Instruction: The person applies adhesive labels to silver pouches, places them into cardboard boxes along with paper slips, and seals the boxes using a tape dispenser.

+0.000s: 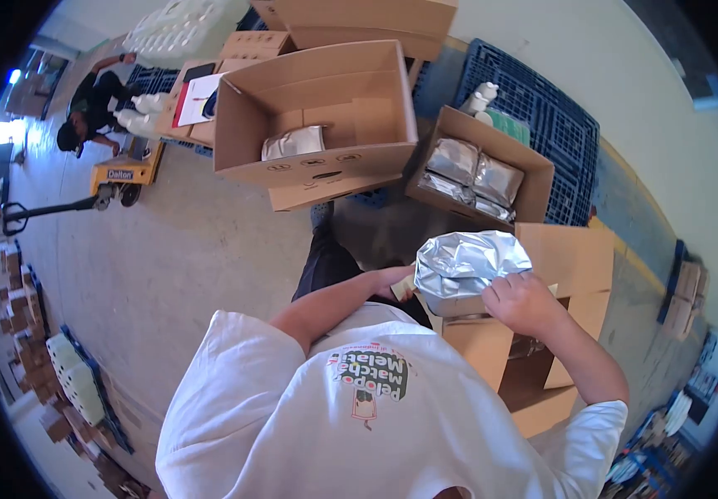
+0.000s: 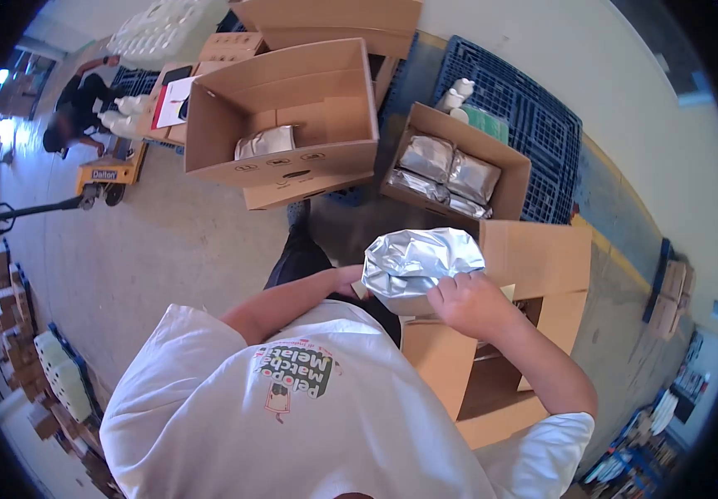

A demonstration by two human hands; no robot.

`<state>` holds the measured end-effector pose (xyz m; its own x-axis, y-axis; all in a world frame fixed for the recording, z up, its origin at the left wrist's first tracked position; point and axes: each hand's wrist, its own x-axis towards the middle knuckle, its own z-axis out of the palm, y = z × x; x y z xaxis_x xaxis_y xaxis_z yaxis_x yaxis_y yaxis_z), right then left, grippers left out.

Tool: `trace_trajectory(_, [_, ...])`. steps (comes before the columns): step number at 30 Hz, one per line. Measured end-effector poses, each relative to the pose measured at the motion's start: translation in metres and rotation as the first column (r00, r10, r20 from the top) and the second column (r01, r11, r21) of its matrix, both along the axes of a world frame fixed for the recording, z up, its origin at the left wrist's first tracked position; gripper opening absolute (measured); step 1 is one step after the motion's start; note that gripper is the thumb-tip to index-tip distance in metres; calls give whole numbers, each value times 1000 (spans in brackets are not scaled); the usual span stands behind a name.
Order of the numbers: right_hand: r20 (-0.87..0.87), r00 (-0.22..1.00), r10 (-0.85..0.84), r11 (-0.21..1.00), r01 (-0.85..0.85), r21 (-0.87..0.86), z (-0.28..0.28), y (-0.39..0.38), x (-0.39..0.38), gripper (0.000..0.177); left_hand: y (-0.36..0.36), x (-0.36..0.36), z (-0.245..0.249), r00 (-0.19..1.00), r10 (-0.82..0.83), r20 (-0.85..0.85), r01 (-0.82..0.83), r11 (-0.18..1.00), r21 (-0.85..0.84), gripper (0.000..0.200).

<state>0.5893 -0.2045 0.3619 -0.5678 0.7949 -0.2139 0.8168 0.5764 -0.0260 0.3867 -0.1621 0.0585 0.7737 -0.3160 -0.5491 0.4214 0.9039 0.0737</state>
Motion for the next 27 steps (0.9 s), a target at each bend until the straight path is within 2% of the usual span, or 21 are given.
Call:
trace_trajectory(2, [-6,989,147,988,-147,42,18,30,-14,9,6,-4,3,997,74,-37,-76,996,-55,40])
trace_trajectory(3, [-6,987,162,986,-162,34,26,46,-21,9,17,-9,-3,991,117,60,-113,991,-65,36])
trace_trajectory(4, [-22,981,192,979,-189,77,33,61,-28,10,38,-14,28,986,157,52,-153,986,-69,38])
trace_trajectory(6, [-32,971,236,967,-231,110,52,96,-42,10,80,-29,50,975,190,117,-185,981,-51,50])
trace_trajectory(8, [-72,968,241,936,-213,281,69,138,-52,11,125,-41,78,908,244,340,-302,944,131,65])
trace_trajectory(9, [-69,971,228,952,-208,227,72,154,-46,16,150,-48,97,913,310,266,-328,945,24,77])
trace_trajectory(10, [-69,968,240,951,-220,218,71,172,-47,16,175,-61,104,943,279,180,-274,960,-51,82])
trace_trajectory(11, [-86,973,212,939,-179,294,68,194,-47,16,200,-79,116,937,278,212,-302,949,89,81])
trace_trajectory(12, [-108,977,182,921,-131,368,64,214,-48,17,224,-94,132,941,306,143,-330,925,189,80])
trace_trajectory(14, [-106,984,144,925,-96,366,38,246,-45,18,265,-115,124,922,362,134,-385,886,256,75])
trace_trajectory(16, [-178,983,50,924,22,382,7,280,-44,18,305,-134,111,906,408,117,-418,812,407,66])
trace_trajectory(17, [-158,986,47,926,16,377,-14,291,-42,17,322,-141,111,893,443,79,-414,741,528,48])
trace_trajectory(18, [-138,989,44,926,11,378,-38,303,-38,16,339,-148,109,882,467,67,-409,687,600,58])
trace_trajectory(20, [-75,994,75,923,-41,381,-84,327,-33,12,374,-164,78,940,341,1,-174,478,861,75])
trace_trajectory(22, [-62,997,52,957,-32,288,-121,343,-28,9,388,-151,81,846,456,278,-452,335,827,88])
trace_trajectory(23, [-60,998,36,960,-18,279,-136,349,-24,9,392,-146,75,844,471,257,-445,347,826,87])
trace_trajectory(24, [40,999,-16,980,8,200,-150,354,-21,5,392,-141,63,850,461,255,-441,359,822,87])
trace_trajectory(25, [140,989,-57,992,41,119,-164,356,-19,3,387,-135,44,864,457,212,-376,306,875,90])
trace_trajectory(26, [139,988,-66,993,51,107,-178,355,-19,3,378,-129,24,875,455,167,-306,251,918,92])
trace_trajectory(27, [271,956,-111,992,124,-30,-191,354,-20,5,368,-124,1,910,395,125,-175,93,980,94])
